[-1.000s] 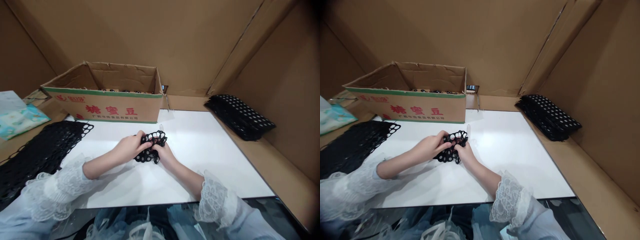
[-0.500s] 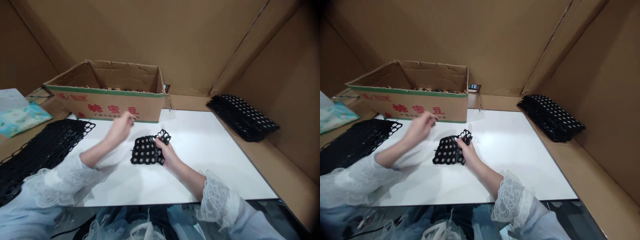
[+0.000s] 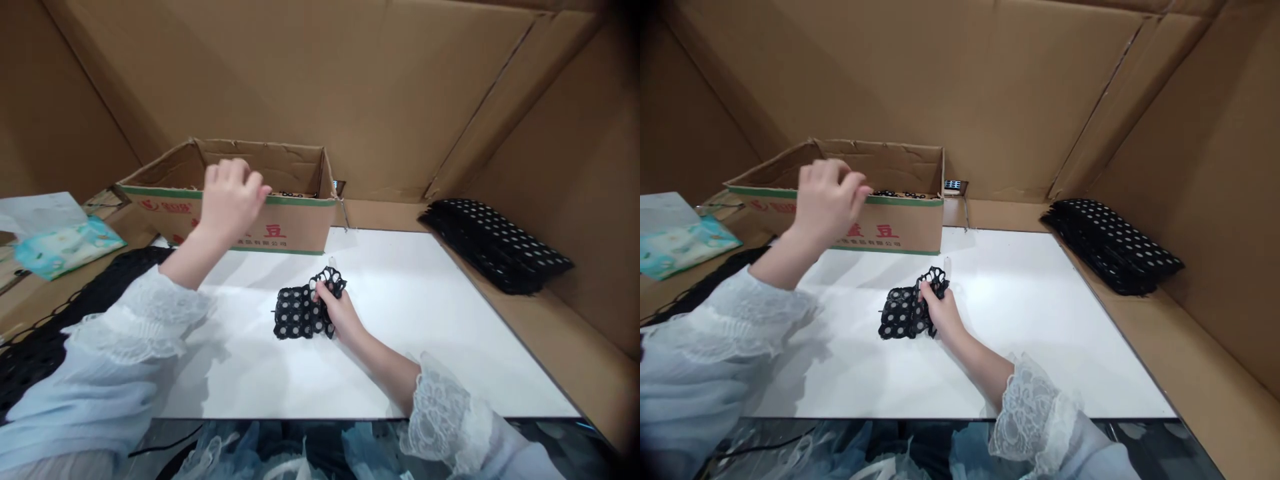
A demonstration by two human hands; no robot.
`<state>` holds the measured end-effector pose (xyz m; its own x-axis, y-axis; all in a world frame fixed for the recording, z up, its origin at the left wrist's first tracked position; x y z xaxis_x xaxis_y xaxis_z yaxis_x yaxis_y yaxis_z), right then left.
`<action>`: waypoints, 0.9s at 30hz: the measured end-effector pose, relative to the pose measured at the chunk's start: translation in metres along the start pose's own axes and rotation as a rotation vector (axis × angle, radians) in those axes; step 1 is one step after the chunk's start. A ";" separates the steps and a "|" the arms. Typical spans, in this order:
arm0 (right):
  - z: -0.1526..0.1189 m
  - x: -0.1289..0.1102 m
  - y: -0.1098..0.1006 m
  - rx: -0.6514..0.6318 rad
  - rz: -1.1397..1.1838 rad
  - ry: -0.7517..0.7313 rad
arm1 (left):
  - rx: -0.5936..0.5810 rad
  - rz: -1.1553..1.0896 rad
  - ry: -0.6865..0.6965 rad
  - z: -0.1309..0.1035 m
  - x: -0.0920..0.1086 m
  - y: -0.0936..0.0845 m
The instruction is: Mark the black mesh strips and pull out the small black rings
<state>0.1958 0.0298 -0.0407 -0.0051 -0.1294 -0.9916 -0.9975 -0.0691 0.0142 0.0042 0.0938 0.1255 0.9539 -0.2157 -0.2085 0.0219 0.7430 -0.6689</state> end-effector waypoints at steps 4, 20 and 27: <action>-0.001 0.000 0.000 0.050 0.000 -0.006 | -0.260 -0.131 0.447 -0.059 0.080 -0.009; -0.005 -0.005 0.005 -0.023 0.219 -0.041 | -0.873 -1.247 -0.250 -0.104 0.089 0.036; -0.008 -0.008 0.009 -0.065 0.192 -0.080 | -0.972 -1.479 -0.467 -0.116 0.100 0.045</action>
<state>0.1874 0.0218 -0.0313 -0.2028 -0.0672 -0.9769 -0.9711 -0.1143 0.2095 0.0657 0.0322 -0.0078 0.3151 0.0233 0.9488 0.8275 -0.4962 -0.2627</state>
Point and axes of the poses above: each hand's wrist, its own z-axis towards the middle knuckle, its own y-axis out of the palm, x = y × z, the point moved 4 cm from there along z, towards the middle knuckle, and after that the axes turned 3 degrees about -z, right-handed, at the moved point
